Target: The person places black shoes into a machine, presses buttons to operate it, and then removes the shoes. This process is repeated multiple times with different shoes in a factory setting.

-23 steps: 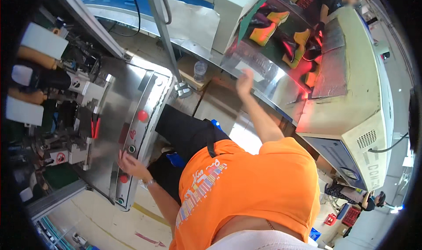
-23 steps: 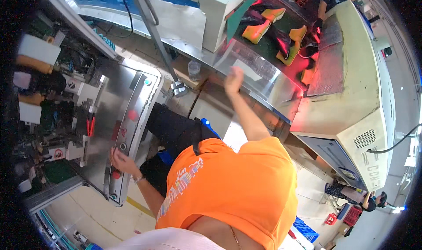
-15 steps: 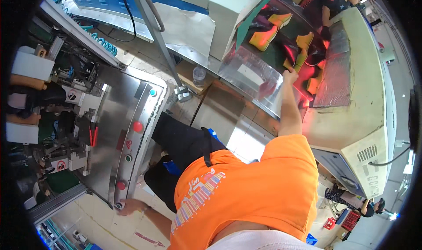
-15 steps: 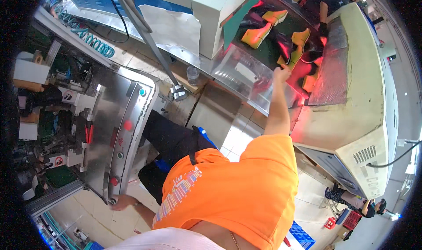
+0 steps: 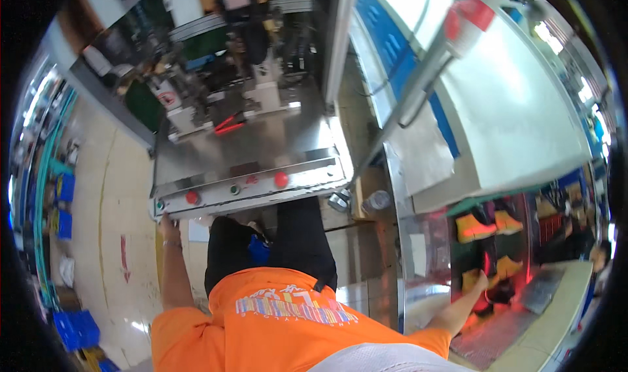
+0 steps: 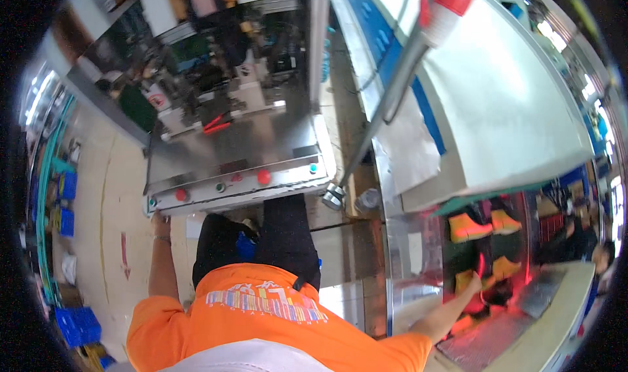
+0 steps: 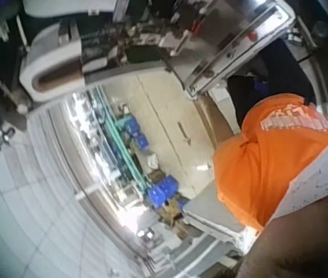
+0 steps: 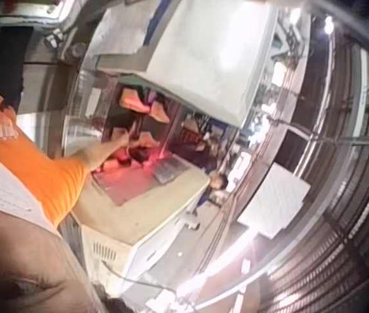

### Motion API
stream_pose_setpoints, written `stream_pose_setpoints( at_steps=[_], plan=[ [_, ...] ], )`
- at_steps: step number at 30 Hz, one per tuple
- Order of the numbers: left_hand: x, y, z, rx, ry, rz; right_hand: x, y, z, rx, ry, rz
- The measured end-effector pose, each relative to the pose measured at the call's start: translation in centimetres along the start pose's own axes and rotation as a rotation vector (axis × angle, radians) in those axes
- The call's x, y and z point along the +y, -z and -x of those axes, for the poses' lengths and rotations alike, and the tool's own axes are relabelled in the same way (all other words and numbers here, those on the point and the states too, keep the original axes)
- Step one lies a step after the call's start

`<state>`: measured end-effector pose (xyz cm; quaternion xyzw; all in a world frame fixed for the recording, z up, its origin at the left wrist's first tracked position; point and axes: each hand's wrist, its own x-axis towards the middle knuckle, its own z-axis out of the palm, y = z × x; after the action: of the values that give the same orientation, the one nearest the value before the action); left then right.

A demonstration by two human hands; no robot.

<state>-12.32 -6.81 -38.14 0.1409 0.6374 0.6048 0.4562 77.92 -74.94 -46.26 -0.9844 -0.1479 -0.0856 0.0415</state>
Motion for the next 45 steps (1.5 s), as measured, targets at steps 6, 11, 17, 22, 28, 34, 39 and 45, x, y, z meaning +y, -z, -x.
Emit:
stream_pose_setpoints(
  at_steps=[6,11,17,22,28,34,39,45],
  plan=[
    [-0.3,1.7,2.7,0.028,0.005,0.156,-3.8,15.6,-5.5,0.213,-0.275,-0.462],
    [-6.7,4.8,5.5,-0.295,-0.88,-0.487,-24.1,34.9,4.4,0.275,0.087,-0.464],
    [1.8,-10.1,31.5,-1.666,0.412,-0.436,-41.2,43.2,16.3,0.18,0.402,-0.994],
    [5.3,-13.9,34.7,-1.598,0.819,-0.115,-53.7,43.1,22.1,-0.092,0.722,-1.363],
    [9.4,-15.4,30.0,-1.304,0.329,0.568,-60.6,36.7,29.9,-0.648,0.992,-1.686],
    [11.5,-13.0,25.2,-0.963,0.146,0.585,-67.0,34.8,29.3,-1.681,0.792,-1.927],
    [11.9,-11.9,24.8,-0.771,-0.266,0.335,-75.3,37.9,28.2,-1.471,0.901,-1.496],
    [17.2,-9.9,21.6,-1.047,-0.138,0.649,-81.3,36.3,28.8,-1.768,0.852,-1.825]
  ],
)
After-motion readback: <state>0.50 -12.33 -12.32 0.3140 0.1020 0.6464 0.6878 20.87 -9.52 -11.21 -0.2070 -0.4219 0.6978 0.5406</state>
